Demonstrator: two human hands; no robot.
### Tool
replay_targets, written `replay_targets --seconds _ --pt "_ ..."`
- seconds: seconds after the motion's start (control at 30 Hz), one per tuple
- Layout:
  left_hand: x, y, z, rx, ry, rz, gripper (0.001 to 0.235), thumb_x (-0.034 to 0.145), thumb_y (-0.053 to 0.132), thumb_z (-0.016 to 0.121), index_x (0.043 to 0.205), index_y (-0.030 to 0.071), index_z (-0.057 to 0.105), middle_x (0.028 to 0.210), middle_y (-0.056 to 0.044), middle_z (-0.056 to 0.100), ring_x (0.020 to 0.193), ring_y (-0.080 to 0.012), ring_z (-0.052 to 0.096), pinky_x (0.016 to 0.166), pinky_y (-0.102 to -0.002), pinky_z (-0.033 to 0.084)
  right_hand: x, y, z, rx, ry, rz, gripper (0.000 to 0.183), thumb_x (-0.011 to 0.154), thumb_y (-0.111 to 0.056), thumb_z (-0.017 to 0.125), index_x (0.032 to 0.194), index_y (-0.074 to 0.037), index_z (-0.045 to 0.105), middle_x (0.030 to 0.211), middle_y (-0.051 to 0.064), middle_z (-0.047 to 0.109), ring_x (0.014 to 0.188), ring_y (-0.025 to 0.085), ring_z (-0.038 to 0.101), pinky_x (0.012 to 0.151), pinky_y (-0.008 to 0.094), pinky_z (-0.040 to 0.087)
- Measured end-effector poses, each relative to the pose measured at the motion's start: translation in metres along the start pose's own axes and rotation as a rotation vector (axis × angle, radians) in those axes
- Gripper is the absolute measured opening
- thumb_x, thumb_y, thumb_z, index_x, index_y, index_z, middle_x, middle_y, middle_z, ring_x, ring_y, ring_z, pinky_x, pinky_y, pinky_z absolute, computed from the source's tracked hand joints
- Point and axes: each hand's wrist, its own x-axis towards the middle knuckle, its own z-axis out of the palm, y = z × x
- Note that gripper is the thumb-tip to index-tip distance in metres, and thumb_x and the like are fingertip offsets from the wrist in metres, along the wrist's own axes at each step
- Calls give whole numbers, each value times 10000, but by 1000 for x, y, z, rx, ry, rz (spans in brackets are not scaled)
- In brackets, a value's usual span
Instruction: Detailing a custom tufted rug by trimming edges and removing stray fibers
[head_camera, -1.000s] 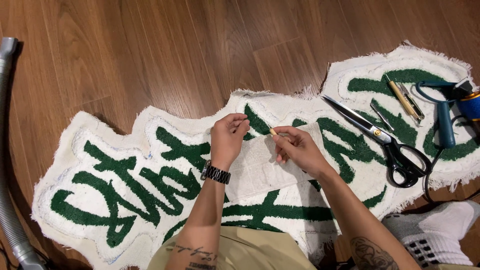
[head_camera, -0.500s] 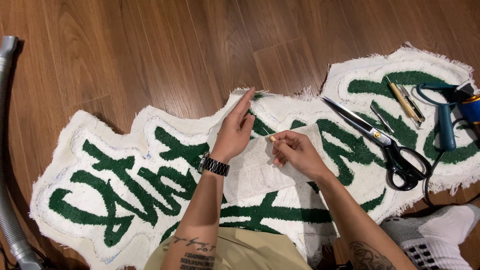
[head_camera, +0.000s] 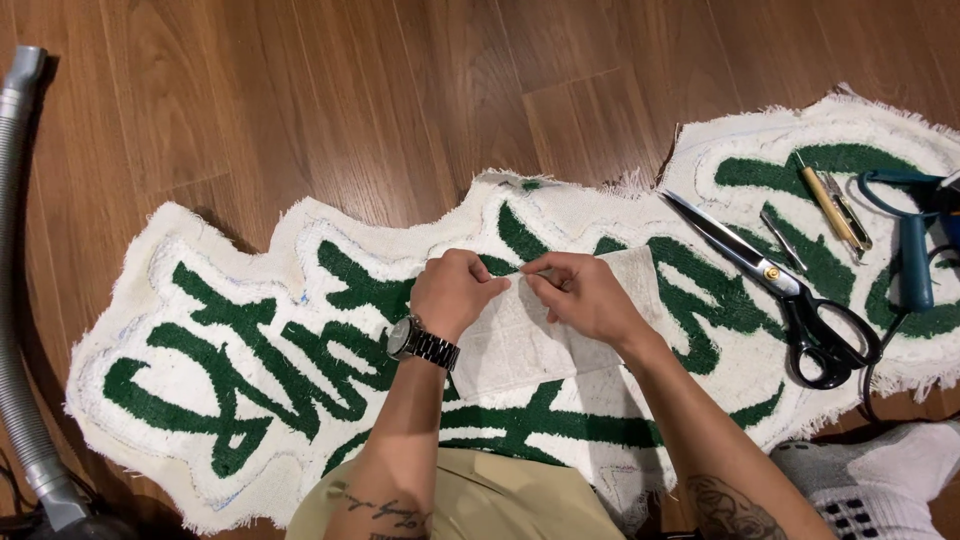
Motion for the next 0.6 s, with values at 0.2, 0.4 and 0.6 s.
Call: replay_targets --seconds 0.2,0.4,0.6 --pt "-13 8 -5 -21 22 -34 264 844 351 830 825 95 768 783 -137 782 819 -373 787 679 -435 606 3 -2 -3 -187 -13 4 173 895 -166 708 1021 -89 798 593 134 706 522 226 741 542 344 591" --pt "-21 10 -6 -24 77 -28 283 910 364 767 853 87 770 790 -125 785 817 -367 787 689 -443 612 4 -7 0 -260 -15 20 145 870 -201 715 963 -137 806 547 101 696 528 207 739 598 328 575" --pt "-54 22 8 83 21 100 434 931 356 732 1236 57 650 1124 -210 725 1079 -462 695 879 -548 570 8 -1 2 -300 -25 -5 138 873 -216 718 954 -139 800 532 97 680 518 218 708 604 349 552"
